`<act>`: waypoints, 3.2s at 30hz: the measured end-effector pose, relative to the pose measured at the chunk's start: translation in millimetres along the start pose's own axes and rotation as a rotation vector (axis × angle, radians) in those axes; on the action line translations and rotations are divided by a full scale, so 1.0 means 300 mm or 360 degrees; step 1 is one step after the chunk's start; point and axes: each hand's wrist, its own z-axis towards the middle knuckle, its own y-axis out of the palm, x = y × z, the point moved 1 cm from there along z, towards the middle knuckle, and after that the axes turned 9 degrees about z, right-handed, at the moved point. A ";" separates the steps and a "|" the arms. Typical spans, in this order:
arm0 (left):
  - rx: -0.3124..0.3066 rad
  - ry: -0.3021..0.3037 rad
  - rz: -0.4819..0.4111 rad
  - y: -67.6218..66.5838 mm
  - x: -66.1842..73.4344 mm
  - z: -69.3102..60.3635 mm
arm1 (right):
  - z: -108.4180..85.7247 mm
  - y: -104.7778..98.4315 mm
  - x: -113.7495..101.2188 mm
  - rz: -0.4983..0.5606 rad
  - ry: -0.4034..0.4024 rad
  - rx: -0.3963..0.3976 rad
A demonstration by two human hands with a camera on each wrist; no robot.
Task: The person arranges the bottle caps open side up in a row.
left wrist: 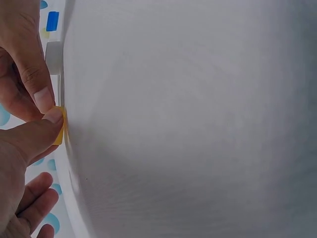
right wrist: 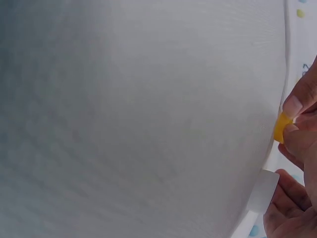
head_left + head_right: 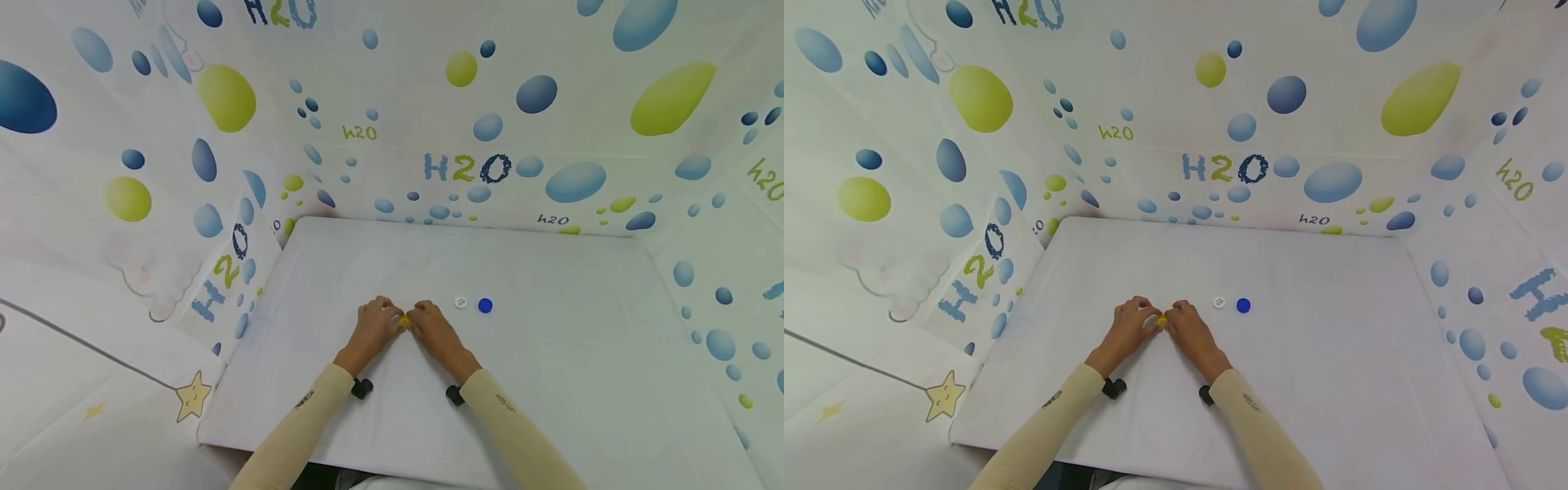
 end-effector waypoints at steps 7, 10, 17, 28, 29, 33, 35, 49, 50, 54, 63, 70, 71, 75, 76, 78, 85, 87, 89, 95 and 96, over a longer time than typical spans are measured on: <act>-0.0049 -0.0012 0.0006 -0.001 -0.002 -0.001 | -0.001 0.003 0.001 -0.0019 -0.0011 0.0002; -0.0060 -0.0005 0.0000 -0.002 -0.004 -0.001 | -0.002 0.002 0.000 -0.0023 0.0006 -0.0017; -0.0106 -0.0001 -0.0032 -0.004 -0.004 -0.002 | -0.006 -0.010 -0.002 -0.0069 0.0037 -0.0018; -0.0067 0.0142 -0.0035 -0.010 0.046 0.027 | -0.033 -0.098 0.007 0.0031 0.0128 0.0062; -0.0067 0.0148 -0.0047 -0.010 0.051 0.029 | -0.036 -0.104 0.011 0.0026 0.0133 0.0062; -0.0080 0.0169 -0.0032 -0.006 0.071 0.037 | -0.052 -0.120 0.032 0.0027 0.0157 0.0053; -0.0085 0.0185 -0.0007 -0.003 0.080 0.041 | -0.059 -0.123 0.043 0.0014 0.0165 0.0047; -0.0079 0.0230 -0.0027 0.008 0.113 0.049 | -0.086 -0.117 0.079 -0.0085 0.0175 -0.0035; -0.0079 0.0233 -0.0031 0.009 0.116 0.051 | -0.086 -0.116 0.081 -0.0090 0.0176 -0.0035; -0.0093 0.0227 -0.0039 0.012 0.129 0.057 | -0.086 -0.115 0.090 -0.0091 0.0163 -0.0023; -0.0118 0.0201 -0.0023 0.022 0.137 0.063 | -0.094 -0.109 0.091 -0.0070 0.0119 -0.0013; -0.0125 0.0192 0.0018 0.019 0.142 0.066 | -0.092 -0.106 0.091 -0.0056 0.0128 -0.0004; -0.0122 0.0192 0.0022 0.019 0.142 0.066 | -0.092 -0.106 0.091 -0.0053 0.0126 -0.0002; -0.0126 0.0191 0.0018 0.018 0.142 0.066 | -0.091 -0.104 0.090 -0.0041 0.0127 -0.0017; -0.0121 0.0193 0.0016 0.019 0.142 0.066 | -0.091 -0.104 0.090 -0.0038 0.0130 -0.0021; -0.0107 0.0201 0.0018 0.021 0.142 0.066 | -0.091 -0.104 0.089 -0.0033 0.0136 -0.0025; -0.0095 0.0200 0.0010 0.029 0.142 0.068 | -0.092 -0.105 0.088 -0.0037 0.0108 -0.0021; -0.0101 0.0193 0.0015 0.030 0.142 0.068 | -0.092 -0.104 0.089 -0.0048 0.0096 -0.0026; -0.0118 0.0187 0.0020 0.030 0.143 0.067 | -0.091 -0.103 0.090 -0.0062 0.0091 -0.0030; -0.0137 0.0193 -0.0007 0.020 0.143 0.063 | -0.088 -0.099 0.096 -0.0051 0.0108 -0.0044; -0.0134 0.0193 -0.0010 0.018 0.142 0.062 | -0.088 -0.098 0.097 -0.0044 0.0107 -0.0046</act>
